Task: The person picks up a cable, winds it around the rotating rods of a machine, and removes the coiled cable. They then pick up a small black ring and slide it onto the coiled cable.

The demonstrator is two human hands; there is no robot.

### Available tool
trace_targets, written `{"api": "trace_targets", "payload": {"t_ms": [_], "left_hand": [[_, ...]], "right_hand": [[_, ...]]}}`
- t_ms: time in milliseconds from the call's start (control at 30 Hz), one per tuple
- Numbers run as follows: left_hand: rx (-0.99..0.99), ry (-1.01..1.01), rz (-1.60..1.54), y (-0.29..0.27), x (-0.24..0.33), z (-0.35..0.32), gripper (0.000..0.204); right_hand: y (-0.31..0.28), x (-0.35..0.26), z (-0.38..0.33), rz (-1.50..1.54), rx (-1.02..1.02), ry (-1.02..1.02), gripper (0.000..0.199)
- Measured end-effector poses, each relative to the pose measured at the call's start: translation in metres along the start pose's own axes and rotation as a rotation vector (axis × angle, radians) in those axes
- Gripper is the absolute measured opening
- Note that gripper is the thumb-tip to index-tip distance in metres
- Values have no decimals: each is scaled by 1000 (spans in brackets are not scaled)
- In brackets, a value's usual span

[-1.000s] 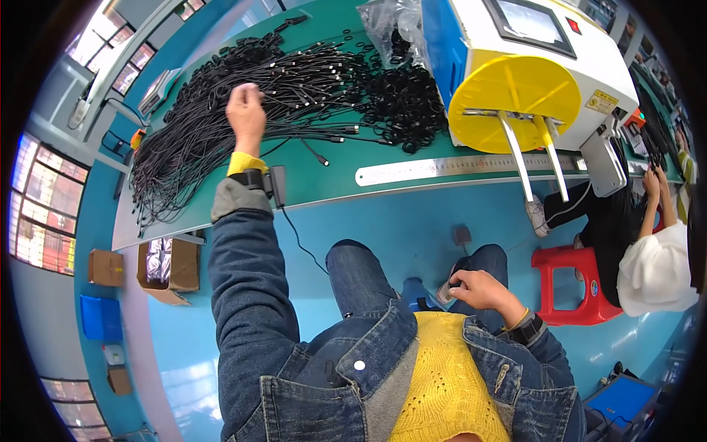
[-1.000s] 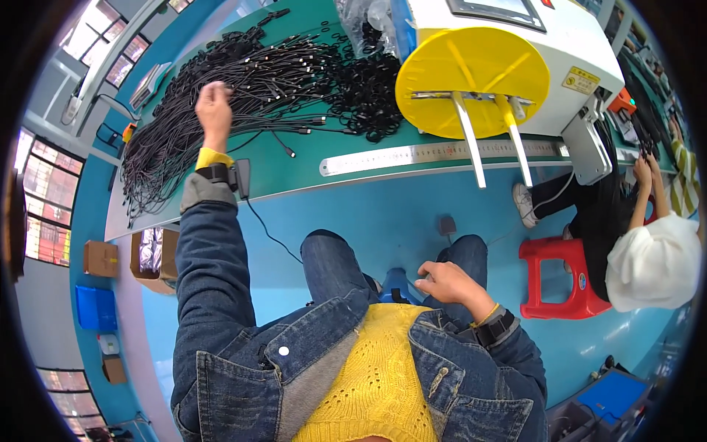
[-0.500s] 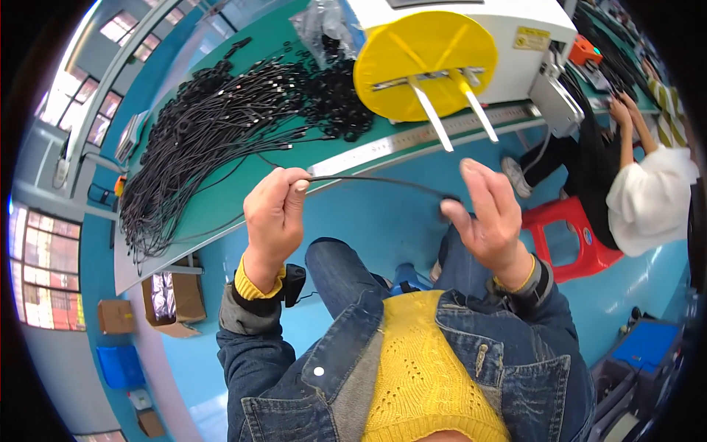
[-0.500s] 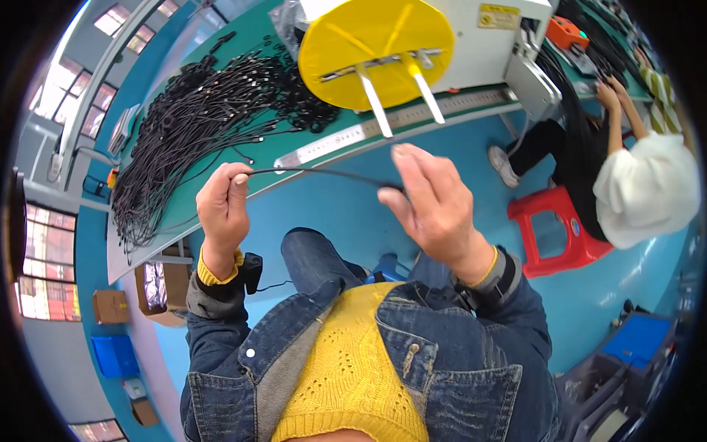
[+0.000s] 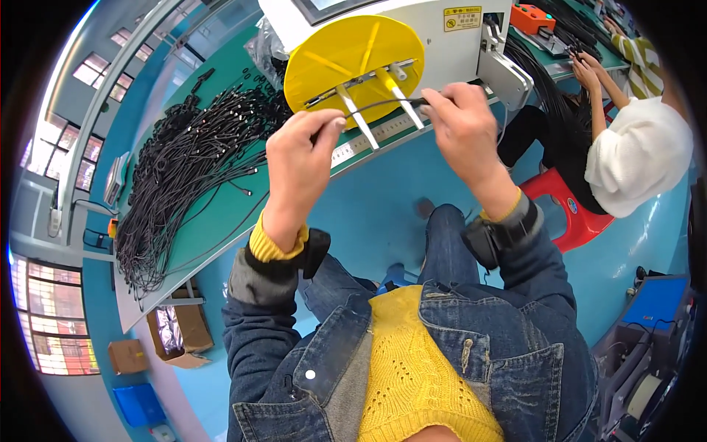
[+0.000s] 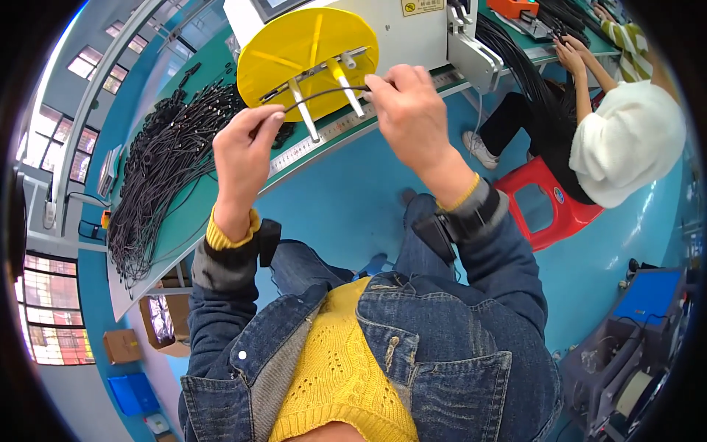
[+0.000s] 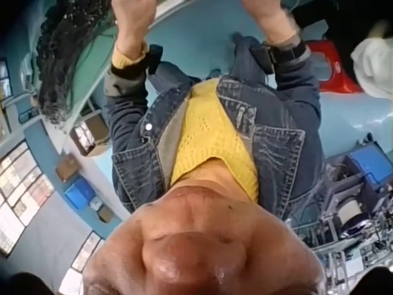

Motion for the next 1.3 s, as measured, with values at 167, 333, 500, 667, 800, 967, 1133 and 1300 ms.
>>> {"api": "trace_targets", "payload": {"t_ms": [167, 333, 500, 667, 800, 967, 1133, 1300], "left_hand": [[80, -93, -44, 22, -39, 18, 10], [75, -97, 5, 31, -43, 29, 12], [113, -88, -54, 31, -47, 21, 13], [135, -138, -99, 22, -64, 2, 14], [156, -157, -120, 19, -70, -6, 15], [161, -167, -144, 14, -75, -13, 15], [168, -65, -16, -1, -61, -17, 15], [153, 63, 130, -9, -30, -20, 16]], "right_hand": [[63, 35, 0, 139, -63, 188, 11], [90, 48, -1, 164, -106, 324, 14], [81, 54, -23, 220, -88, 401, 15], [54, 26, -76, 348, -278, 464, 13], [37, 10, -131, 380, -534, 511, 16], [23, -4, -162, 423, -789, 614, 19], [22, -8, -167, 471, -837, 626, 20], [29, -11, -171, 485, -903, 631, 19]]}}
Point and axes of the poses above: each hand's wrist, its own z-axis towards the middle knuckle, its own y-axis out of the palm, x = y × z, the point moved 7 cm from there along z, towards the middle knuckle
